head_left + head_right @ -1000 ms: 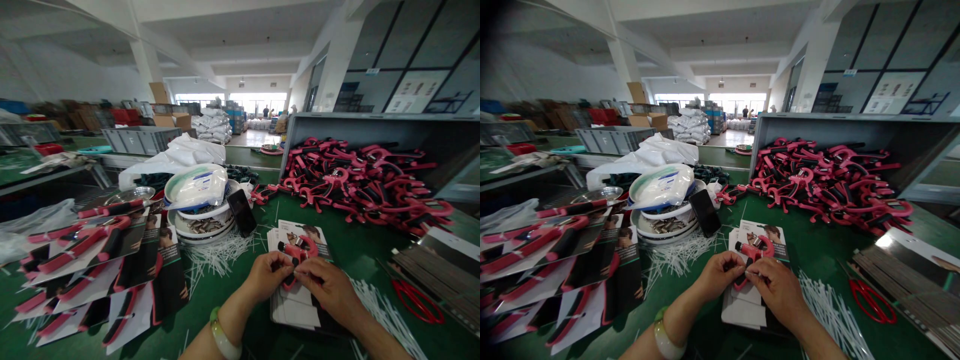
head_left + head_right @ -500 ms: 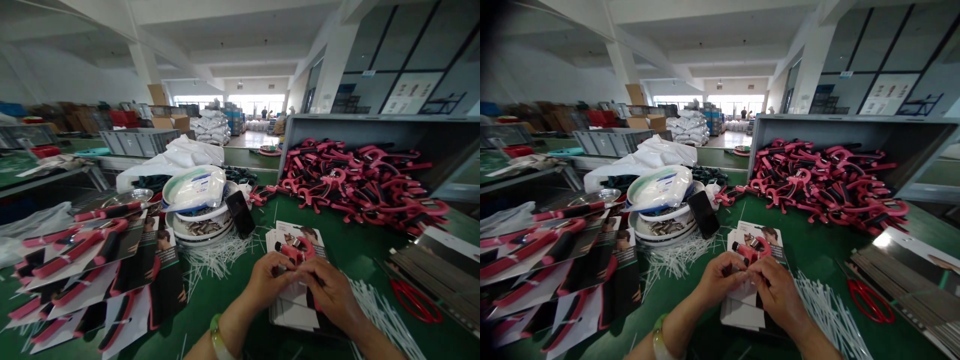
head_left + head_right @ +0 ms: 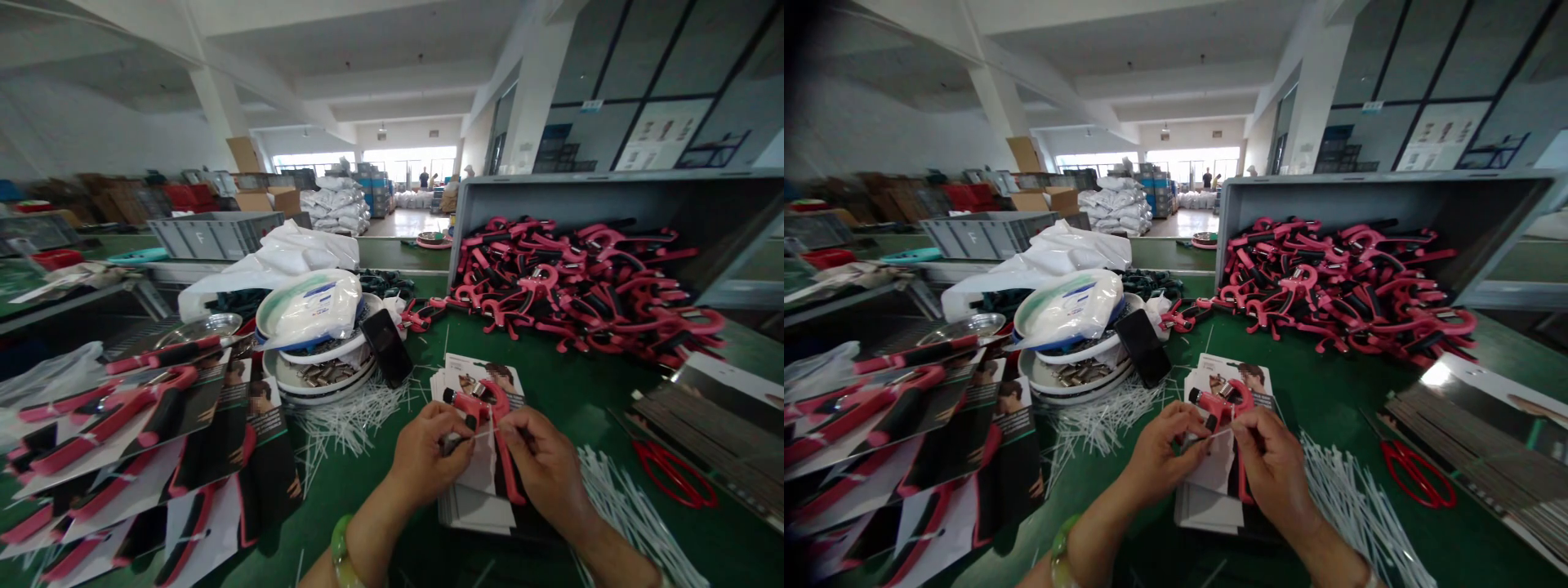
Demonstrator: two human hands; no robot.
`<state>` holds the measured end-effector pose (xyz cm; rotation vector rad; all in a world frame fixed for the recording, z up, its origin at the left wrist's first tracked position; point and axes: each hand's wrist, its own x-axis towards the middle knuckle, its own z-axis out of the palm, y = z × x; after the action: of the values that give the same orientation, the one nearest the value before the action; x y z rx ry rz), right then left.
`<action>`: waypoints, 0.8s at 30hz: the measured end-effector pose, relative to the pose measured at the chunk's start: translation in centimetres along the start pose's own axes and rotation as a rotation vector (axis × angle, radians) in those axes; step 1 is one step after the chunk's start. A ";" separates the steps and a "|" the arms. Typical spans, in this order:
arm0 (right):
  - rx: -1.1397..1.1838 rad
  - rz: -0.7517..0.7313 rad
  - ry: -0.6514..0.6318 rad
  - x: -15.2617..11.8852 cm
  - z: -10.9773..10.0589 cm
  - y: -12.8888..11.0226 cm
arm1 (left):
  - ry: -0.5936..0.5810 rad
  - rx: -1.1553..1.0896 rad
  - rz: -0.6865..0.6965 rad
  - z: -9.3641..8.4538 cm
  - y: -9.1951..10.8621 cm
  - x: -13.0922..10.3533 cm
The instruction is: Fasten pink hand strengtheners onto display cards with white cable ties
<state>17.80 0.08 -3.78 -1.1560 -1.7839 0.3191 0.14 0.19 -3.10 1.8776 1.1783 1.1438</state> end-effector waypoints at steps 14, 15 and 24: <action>-0.070 -0.300 -0.218 -0.3 -0.9 -0.1 | 0.086 0.144 -0.136 0.8 -2.0 -1.3; -0.067 -0.311 -0.269 -0.3 -1.3 0.1 | 0.080 0.141 -0.160 0.7 -1.9 -1.4; -0.111 -0.288 -0.364 -0.2 -1.7 1.3 | 0.044 0.244 -0.232 1.7 -0.5 0.1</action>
<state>19.96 0.17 -3.80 -0.9400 -2.2819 0.2734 1.53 0.34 -4.22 1.8366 1.5749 0.9529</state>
